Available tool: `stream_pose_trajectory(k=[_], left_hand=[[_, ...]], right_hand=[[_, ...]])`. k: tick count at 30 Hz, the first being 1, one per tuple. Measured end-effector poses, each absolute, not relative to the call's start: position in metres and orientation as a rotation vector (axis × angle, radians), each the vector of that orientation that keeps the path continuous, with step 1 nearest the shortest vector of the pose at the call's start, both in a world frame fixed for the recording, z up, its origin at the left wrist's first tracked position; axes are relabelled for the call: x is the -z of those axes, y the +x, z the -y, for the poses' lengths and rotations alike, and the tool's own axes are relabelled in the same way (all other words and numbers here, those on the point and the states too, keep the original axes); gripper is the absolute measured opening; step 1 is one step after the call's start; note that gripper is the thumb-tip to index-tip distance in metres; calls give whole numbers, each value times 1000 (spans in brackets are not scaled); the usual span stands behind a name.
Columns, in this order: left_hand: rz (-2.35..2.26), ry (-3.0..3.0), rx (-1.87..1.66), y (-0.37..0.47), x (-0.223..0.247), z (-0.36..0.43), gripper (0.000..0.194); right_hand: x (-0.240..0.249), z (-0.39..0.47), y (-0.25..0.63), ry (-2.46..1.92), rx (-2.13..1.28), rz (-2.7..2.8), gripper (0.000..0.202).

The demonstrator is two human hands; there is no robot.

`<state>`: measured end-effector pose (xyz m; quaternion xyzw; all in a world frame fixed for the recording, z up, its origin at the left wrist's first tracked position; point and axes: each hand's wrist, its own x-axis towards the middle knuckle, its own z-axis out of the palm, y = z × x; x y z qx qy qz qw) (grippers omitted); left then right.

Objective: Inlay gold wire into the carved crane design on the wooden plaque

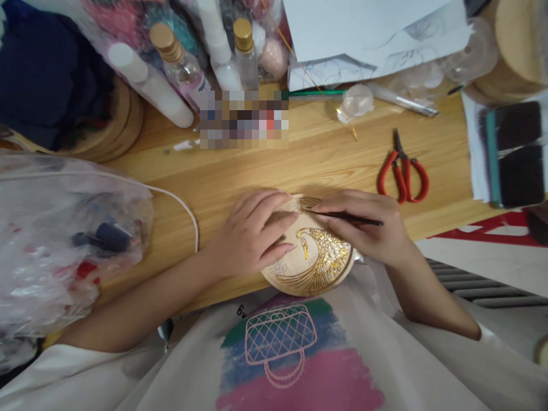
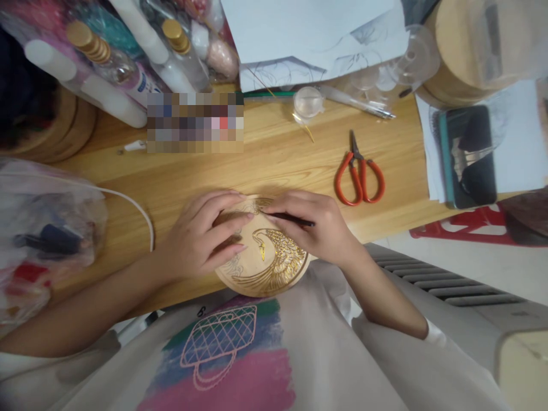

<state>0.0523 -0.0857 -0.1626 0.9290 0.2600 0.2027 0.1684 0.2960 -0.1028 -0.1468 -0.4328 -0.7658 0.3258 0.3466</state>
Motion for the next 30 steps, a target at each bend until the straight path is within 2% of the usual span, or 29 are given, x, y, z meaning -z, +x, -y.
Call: stream_pose_trajectory(k=[30], left_hand=[[-749,2653,-572,52,163,85,35]], right_hand=[[148,100,297,-1108,-859,1998,18]])
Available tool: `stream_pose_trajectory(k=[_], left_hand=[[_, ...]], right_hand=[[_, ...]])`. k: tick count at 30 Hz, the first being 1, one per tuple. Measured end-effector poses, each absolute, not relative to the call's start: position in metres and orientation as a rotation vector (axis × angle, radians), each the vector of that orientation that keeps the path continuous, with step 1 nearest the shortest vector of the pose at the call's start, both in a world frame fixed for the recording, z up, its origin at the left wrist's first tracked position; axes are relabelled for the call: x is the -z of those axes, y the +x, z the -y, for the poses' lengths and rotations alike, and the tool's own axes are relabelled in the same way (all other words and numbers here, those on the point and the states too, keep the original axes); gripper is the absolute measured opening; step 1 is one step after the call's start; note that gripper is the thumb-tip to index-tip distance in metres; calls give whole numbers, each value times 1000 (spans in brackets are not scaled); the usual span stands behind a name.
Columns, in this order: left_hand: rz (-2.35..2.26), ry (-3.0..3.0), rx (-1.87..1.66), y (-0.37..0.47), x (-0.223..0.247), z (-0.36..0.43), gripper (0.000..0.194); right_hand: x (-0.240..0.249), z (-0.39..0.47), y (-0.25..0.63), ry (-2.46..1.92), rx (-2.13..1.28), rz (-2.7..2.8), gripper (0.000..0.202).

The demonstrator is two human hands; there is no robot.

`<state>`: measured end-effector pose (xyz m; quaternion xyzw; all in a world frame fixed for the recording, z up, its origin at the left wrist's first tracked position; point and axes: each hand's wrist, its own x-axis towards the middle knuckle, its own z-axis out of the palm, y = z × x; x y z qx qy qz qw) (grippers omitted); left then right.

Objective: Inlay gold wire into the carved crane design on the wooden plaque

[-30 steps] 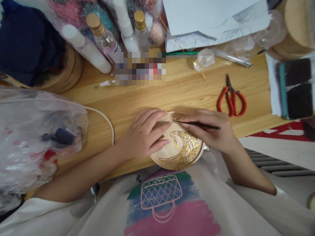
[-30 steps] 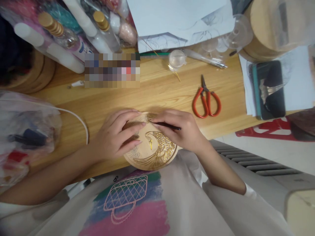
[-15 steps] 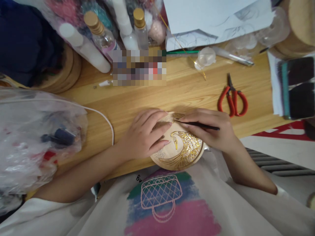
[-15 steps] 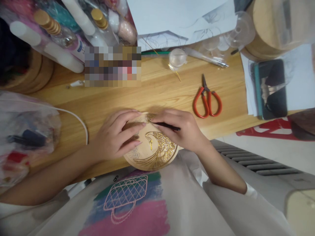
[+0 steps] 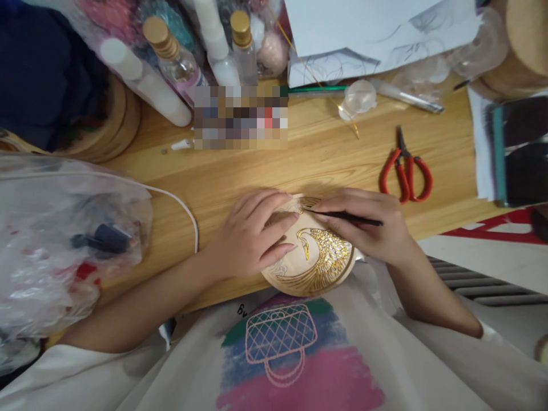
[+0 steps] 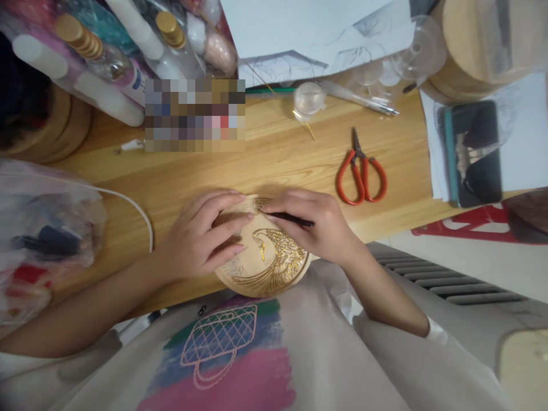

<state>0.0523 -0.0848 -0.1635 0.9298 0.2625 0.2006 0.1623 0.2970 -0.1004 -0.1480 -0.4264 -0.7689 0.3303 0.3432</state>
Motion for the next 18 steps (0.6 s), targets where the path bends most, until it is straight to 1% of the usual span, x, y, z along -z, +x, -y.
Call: stream_pose_trajectory(k=[11,18], left_hand=[[-744,2689,-584,53,162,85,34],[-737,2673,-597,53,161,84,35]], right_hand=[[148,102,298,-1106,-840,1970,21],[155,106,295,-1175,-823,1727,18]])
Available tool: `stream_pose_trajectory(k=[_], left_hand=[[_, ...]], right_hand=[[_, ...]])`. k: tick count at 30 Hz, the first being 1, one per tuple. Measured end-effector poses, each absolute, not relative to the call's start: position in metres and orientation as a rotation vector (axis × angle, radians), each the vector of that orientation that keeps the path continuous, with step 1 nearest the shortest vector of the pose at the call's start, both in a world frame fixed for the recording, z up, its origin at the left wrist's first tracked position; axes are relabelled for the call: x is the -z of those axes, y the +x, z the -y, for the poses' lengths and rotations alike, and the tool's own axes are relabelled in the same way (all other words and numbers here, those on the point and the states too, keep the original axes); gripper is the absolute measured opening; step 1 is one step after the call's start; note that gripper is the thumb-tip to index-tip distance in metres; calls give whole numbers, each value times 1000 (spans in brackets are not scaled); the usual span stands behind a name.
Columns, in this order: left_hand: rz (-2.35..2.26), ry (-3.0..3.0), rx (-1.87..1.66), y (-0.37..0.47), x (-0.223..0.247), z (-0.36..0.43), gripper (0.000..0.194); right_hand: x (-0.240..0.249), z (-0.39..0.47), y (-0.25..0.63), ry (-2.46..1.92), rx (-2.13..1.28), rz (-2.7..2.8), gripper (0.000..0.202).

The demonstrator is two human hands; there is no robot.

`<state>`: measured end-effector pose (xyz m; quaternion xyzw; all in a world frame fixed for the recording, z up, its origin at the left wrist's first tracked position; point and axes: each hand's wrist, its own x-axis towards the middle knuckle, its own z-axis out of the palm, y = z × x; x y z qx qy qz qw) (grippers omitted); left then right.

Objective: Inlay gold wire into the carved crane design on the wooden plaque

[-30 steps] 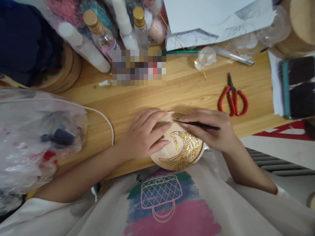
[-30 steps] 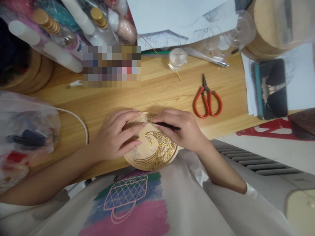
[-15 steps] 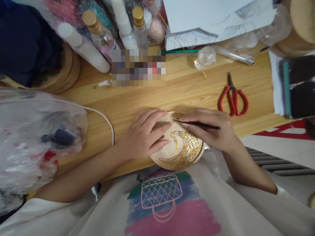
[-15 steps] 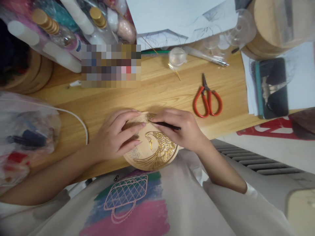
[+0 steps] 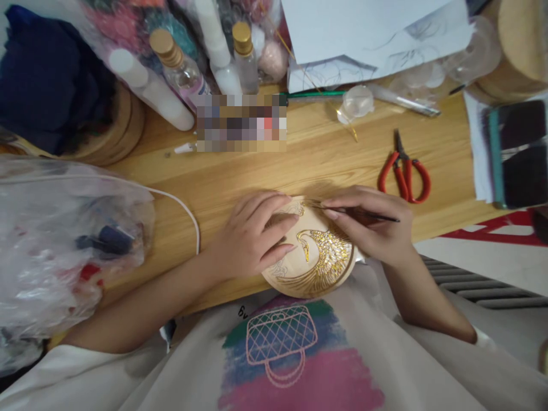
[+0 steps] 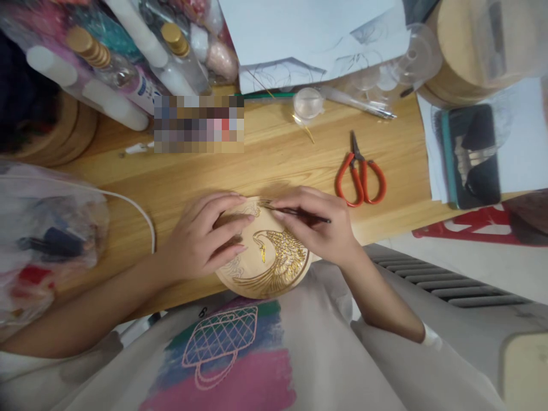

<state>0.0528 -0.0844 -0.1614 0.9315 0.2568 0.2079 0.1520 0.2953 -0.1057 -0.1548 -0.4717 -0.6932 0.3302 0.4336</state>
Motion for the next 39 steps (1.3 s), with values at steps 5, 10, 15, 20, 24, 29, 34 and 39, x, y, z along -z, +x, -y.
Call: stream_pose_trajectory(k=[5,10,15,20,24,29,34,39], left_hand=[[-767,2645,-620,52,160,85,31],[-805,2633,-607,52,159,85,28],[-776,2644,-542,52,160,85,33],[-716,2674,-526,52,160,84,42],[-710,2698,-511,52,160,84,44],[-718,2704,-504,53,161,84,43],[-707,2680,-502,53,161,83,42],[-702,2672,-514,53,161,83,42]], right_hand=[[162,108,292,-1328,-799,1458,16],[164,108,291,-1307,-818,1485,17],[166,107,292,-1274,-840,1524,16],[166,106,292,-1284,-869,1522,16],[164,106,292,-1288,-865,1523,15],[163,105,293,-1289,-868,1531,15],[163,106,293,-1293,-872,1530,16],[163,106,292,-1299,-864,1531,17]])
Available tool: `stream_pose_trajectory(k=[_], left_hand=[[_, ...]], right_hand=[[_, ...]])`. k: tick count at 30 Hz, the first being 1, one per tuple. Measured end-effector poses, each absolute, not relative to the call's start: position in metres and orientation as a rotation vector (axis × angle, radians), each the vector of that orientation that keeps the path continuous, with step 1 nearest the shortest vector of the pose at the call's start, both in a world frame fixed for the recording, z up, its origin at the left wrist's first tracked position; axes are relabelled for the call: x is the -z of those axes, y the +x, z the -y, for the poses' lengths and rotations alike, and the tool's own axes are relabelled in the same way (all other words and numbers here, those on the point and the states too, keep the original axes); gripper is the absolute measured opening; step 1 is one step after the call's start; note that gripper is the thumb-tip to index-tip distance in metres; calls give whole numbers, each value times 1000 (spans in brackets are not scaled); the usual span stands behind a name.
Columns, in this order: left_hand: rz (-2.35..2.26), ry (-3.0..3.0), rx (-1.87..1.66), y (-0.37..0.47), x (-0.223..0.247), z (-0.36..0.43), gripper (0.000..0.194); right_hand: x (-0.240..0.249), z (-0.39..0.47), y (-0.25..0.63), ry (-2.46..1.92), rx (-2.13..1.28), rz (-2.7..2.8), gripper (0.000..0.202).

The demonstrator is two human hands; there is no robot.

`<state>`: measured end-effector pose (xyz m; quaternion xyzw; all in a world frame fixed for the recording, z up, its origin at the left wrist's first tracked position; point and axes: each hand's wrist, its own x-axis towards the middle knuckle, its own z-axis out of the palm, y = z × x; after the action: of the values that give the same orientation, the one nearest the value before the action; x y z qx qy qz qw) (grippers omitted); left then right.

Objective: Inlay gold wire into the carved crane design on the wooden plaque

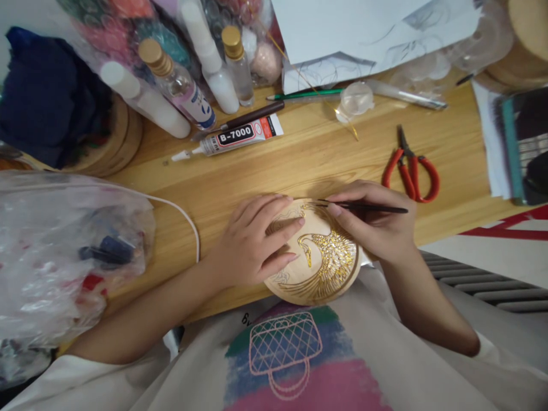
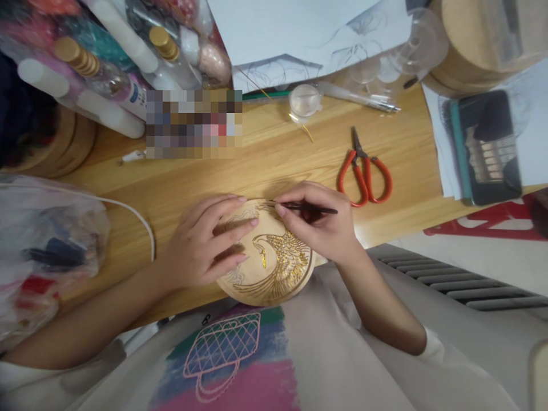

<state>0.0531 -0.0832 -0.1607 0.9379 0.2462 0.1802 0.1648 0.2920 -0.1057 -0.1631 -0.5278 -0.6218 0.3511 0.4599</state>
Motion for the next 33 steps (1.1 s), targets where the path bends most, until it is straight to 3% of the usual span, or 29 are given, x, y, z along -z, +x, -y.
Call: stream_pose_trajectory(k=[17,33], left_hand=[[-805,2648,-547,52,161,86,40],[-791,2624,-550,53,163,86,42]], right_hand=[[162,105,292,-1315,-873,1530,9],[164,106,293,-1279,-885,1553,16]])
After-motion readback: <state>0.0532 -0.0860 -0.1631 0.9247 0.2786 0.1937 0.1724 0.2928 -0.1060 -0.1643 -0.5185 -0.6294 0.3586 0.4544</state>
